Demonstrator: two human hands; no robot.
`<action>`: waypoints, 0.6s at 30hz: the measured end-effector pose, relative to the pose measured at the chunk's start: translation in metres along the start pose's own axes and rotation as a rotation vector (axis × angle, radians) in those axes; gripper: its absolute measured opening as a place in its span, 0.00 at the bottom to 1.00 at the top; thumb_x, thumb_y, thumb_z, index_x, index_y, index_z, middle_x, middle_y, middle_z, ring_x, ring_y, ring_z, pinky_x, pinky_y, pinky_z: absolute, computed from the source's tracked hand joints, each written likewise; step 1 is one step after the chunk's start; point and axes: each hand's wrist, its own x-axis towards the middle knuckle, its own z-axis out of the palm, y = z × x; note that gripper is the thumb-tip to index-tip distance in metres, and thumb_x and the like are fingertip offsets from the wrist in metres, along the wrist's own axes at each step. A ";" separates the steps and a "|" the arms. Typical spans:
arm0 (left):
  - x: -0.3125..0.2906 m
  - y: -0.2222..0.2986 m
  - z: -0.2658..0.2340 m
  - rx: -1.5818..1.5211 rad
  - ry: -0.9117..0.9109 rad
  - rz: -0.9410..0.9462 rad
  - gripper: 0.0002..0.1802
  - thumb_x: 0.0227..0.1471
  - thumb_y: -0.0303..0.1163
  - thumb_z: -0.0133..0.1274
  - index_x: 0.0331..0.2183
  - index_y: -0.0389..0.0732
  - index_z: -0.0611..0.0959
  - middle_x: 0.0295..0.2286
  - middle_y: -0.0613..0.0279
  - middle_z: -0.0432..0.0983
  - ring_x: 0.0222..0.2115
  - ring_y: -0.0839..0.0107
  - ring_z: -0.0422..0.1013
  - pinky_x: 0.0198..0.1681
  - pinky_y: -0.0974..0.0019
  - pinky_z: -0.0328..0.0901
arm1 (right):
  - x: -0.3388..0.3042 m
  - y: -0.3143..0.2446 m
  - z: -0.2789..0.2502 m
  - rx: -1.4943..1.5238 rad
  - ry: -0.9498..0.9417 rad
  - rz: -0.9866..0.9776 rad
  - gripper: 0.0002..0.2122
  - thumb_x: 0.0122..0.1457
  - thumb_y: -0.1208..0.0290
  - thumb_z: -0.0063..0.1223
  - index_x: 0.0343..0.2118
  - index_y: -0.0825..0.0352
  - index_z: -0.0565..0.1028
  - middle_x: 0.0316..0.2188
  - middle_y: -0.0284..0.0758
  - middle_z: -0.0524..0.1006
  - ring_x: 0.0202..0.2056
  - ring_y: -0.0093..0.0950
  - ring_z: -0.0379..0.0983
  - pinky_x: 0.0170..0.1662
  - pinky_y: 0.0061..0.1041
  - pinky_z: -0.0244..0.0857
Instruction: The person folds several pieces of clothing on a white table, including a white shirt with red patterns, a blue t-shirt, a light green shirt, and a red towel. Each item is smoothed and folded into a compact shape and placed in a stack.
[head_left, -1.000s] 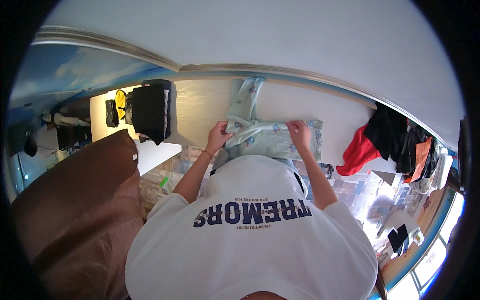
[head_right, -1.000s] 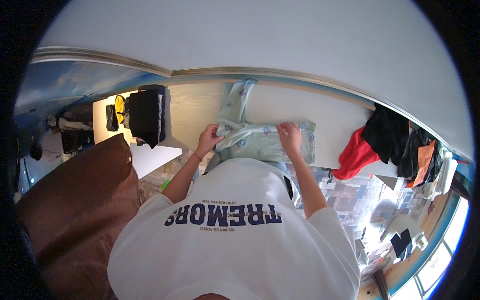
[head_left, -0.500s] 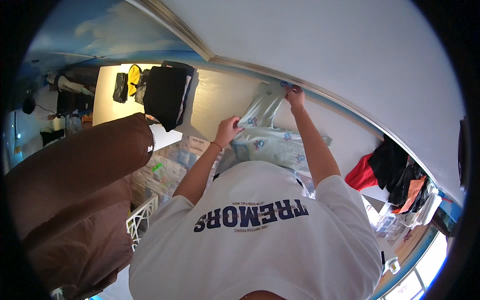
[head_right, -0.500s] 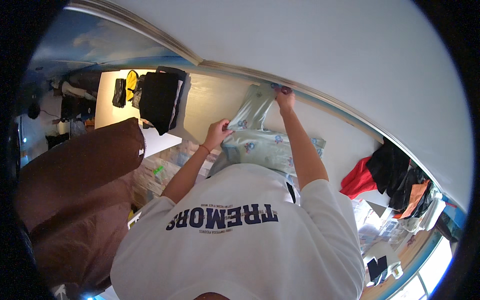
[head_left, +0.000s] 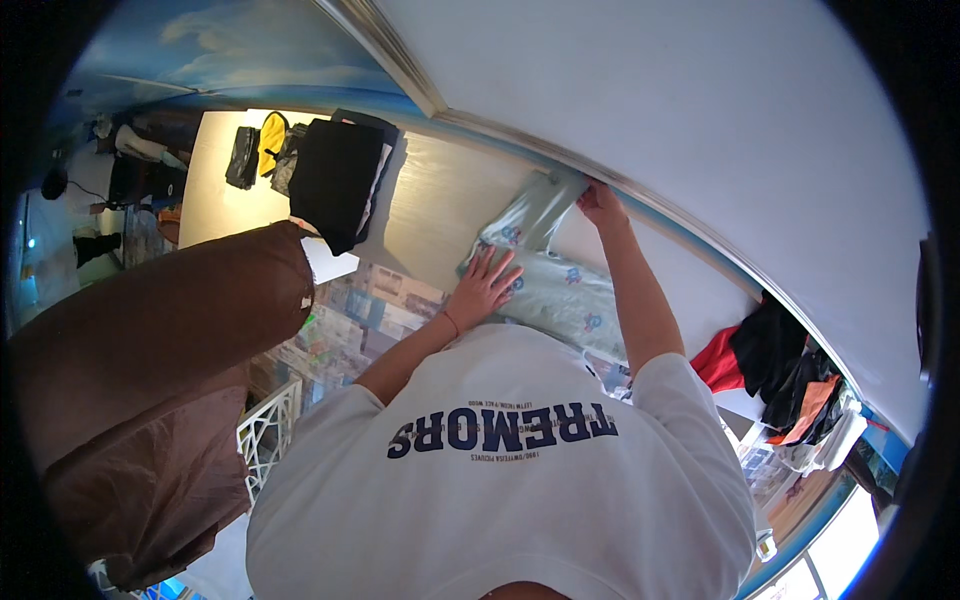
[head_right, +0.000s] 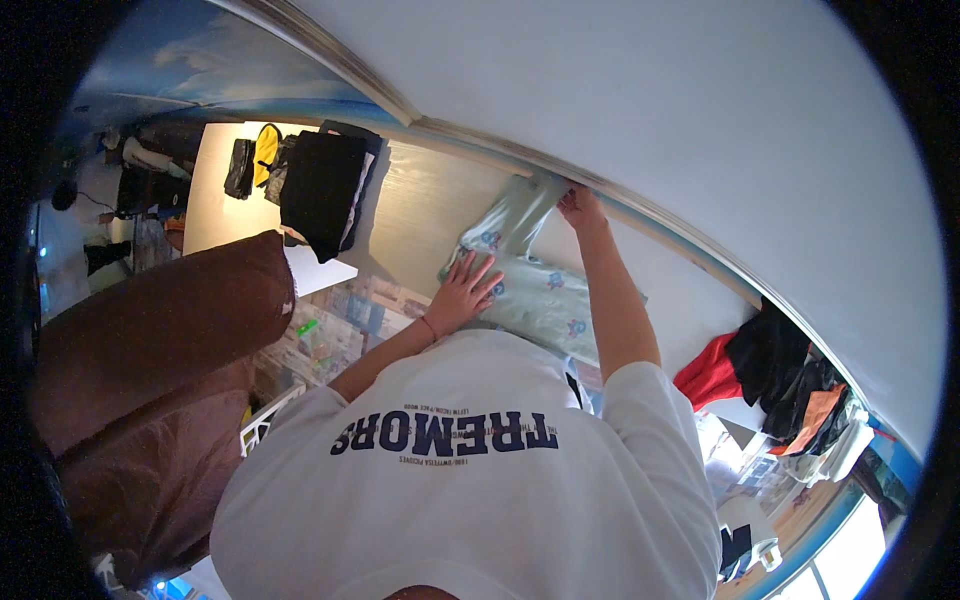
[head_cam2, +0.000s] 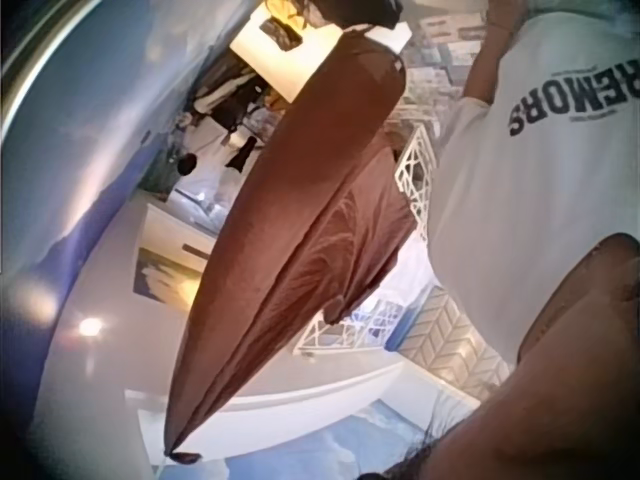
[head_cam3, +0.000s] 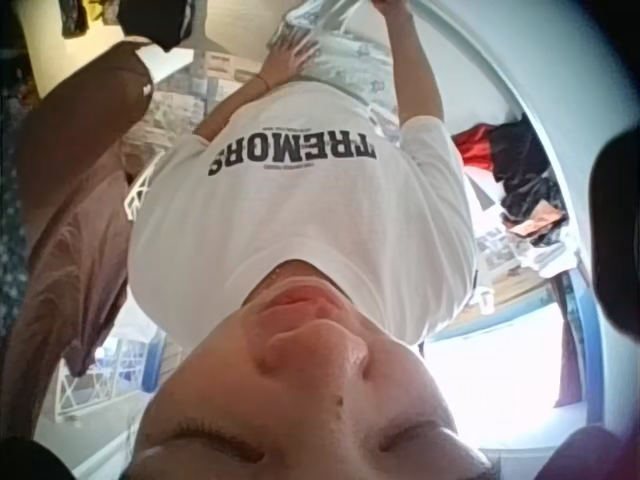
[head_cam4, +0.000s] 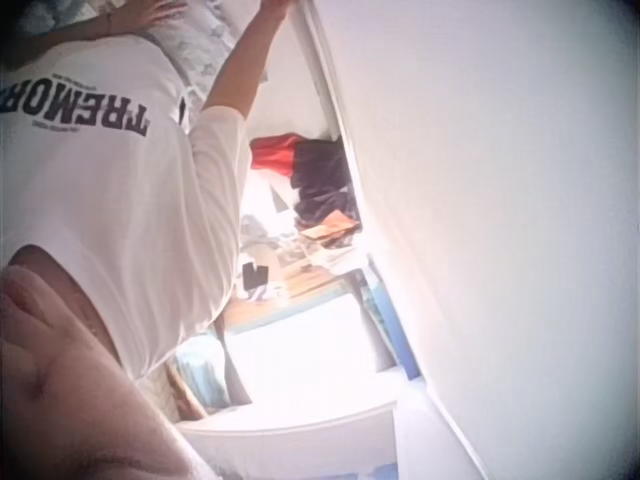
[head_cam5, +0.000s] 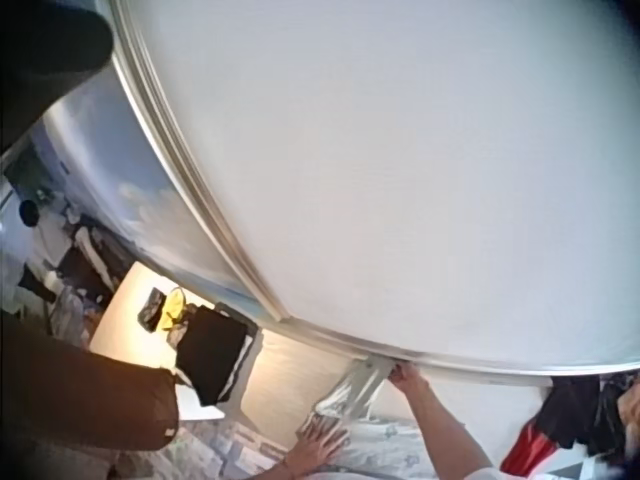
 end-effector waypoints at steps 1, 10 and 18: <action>-0.001 0.003 0.000 -0.011 -0.008 -0.027 0.36 0.58 0.43 0.58 0.66 0.53 0.69 0.71 0.56 0.47 0.70 0.41 0.47 0.69 0.34 0.49 | 0.000 -0.002 0.002 -0.007 0.040 0.038 0.10 0.64 0.77 0.59 0.48 0.63 0.78 0.44 0.34 0.82 0.45 0.32 0.80 0.55 0.35 0.76; 0.027 0.010 0.008 -1.029 -0.038 -0.385 0.34 0.65 0.54 0.52 0.61 0.37 0.74 0.64 0.52 0.65 0.65 0.54 0.63 0.67 0.49 0.60 | -0.038 -0.011 0.038 -0.178 -0.140 0.198 0.12 0.62 0.79 0.59 0.49 0.63 0.77 0.42 0.32 0.81 0.43 0.29 0.80 0.47 0.31 0.78; 0.056 -0.018 -0.002 -2.331 -0.102 -0.879 0.51 0.62 0.75 0.35 0.63 0.39 0.71 0.59 0.51 0.74 0.58 0.58 0.73 0.63 0.52 0.66 | -0.200 0.006 0.067 -1.208 -0.952 -0.021 0.12 0.59 0.77 0.60 0.47 0.64 0.79 0.41 0.29 0.81 0.47 0.27 0.77 0.55 0.31 0.69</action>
